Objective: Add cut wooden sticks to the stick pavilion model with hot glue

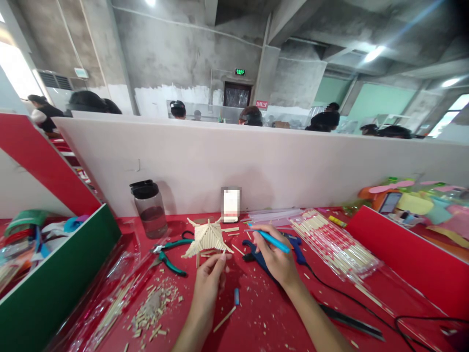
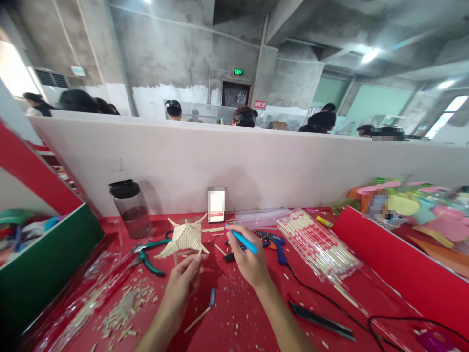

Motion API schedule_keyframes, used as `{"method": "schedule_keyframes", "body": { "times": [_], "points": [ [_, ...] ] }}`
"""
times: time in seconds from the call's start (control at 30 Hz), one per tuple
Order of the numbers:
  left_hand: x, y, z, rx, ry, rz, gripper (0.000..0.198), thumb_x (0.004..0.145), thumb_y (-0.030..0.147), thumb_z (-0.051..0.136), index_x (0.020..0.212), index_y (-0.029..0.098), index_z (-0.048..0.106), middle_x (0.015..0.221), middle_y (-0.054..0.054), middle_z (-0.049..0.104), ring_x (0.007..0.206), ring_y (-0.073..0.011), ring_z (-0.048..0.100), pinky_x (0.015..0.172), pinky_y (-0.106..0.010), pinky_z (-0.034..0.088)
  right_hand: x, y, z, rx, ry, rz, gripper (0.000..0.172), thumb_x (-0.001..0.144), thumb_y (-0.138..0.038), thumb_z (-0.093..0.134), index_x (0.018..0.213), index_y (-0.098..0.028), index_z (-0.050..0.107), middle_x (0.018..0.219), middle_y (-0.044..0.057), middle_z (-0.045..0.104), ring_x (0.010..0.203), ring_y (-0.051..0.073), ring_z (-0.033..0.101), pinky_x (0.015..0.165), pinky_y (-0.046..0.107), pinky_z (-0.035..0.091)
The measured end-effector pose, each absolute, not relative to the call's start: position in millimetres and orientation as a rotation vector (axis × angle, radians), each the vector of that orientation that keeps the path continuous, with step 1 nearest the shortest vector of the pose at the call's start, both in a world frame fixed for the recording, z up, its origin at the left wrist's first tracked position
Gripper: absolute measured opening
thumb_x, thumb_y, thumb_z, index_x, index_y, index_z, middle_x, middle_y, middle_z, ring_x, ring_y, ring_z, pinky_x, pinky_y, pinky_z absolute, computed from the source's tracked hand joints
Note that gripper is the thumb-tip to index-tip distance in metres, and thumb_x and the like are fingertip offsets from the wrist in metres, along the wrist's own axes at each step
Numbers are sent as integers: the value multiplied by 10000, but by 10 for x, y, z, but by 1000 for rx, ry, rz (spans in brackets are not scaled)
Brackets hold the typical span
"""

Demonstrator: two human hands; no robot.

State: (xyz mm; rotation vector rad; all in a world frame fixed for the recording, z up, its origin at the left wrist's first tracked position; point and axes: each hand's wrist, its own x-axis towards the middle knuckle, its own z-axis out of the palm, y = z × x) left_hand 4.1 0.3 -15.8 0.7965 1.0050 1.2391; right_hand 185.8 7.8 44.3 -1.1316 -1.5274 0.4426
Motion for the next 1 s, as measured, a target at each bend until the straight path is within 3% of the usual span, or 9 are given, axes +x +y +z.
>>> {"method": "schedule_keyframes", "body": {
  "times": [0.13, 0.23, 0.3, 0.43, 0.5, 0.83, 1.0],
  "points": [
    [43, -6, -131, 787, 1011, 1238, 626, 605, 664, 812, 915, 121, 774, 544, 72, 495, 416, -25, 280, 398, -162, 204, 2057, 88, 540, -1215, -1840, 618, 227, 987, -271, 502, 1142, -226, 661, 834, 11, 723, 699, 151, 656, 685, 243, 507],
    [48, -13, -100, 790, 1022, 1236, 621, 596, 665, 814, 899, 124, 778, 535, 74, 482, 417, -28, 280, 399, -163, 203, 2156, 63, 590, -1300, -2129, 731, 425, 941, -119, 424, 1288, -268, 619, 951, 13, 750, 807, 163, 677, 776, 267, 504],
    [50, -15, -91, 792, 1029, 1239, 617, 590, 663, 818, 893, 127, 780, 529, 76, 474, 421, -33, 285, 400, -164, 209, 2168, 40, 599, -1339, -2249, 708, 487, 882, -57, 411, 1237, -277, 660, 1011, 17, 753, 894, 178, 683, 846, 289, 488],
    [46, -4, -114, 812, 1014, 1254, 605, 609, 661, 810, 895, 128, 783, 545, 70, 488, 418, -34, 294, 395, -166, 214, 2096, 5, 566, -1379, -2379, 584, 260, 864, -129, 514, 964, -237, 728, 973, 35, 753, 923, 216, 677, 853, 306, 467],
    [42, 3, -131, 822, 1010, 1254, 604, 616, 660, 806, 902, 129, 783, 560, 64, 503, 413, -32, 307, 389, -165, 211, 2058, -1, 526, -1416, -2469, 576, 192, 872, -173, 554, 930, -233, 727, 951, 44, 754, 914, 230, 677, 827, 311, 464],
    [37, 7, -116, 835, 1003, 1251, 607, 604, 669, 807, 889, 134, 778, 592, 55, 536, 400, -27, 327, 368, -161, 222, 1982, -14, 350, -1593, -2717, 678, 247, 806, -99, 620, 950, -253, 747, 1012, 49, 736, 944, 236, 683, 779, 284, 456],
    [36, 12, -119, 822, 1011, 1249, 597, 594, 657, 817, 883, 136, 778, 582, 59, 527, 401, -31, 320, 370, -165, 222, 1948, -57, 329, -1622, -2754, 613, 258, 792, -64, 582, 907, -243, 728, 941, 49, 729, 863, 233, 683, 700, 276, 436]
  ]
}}
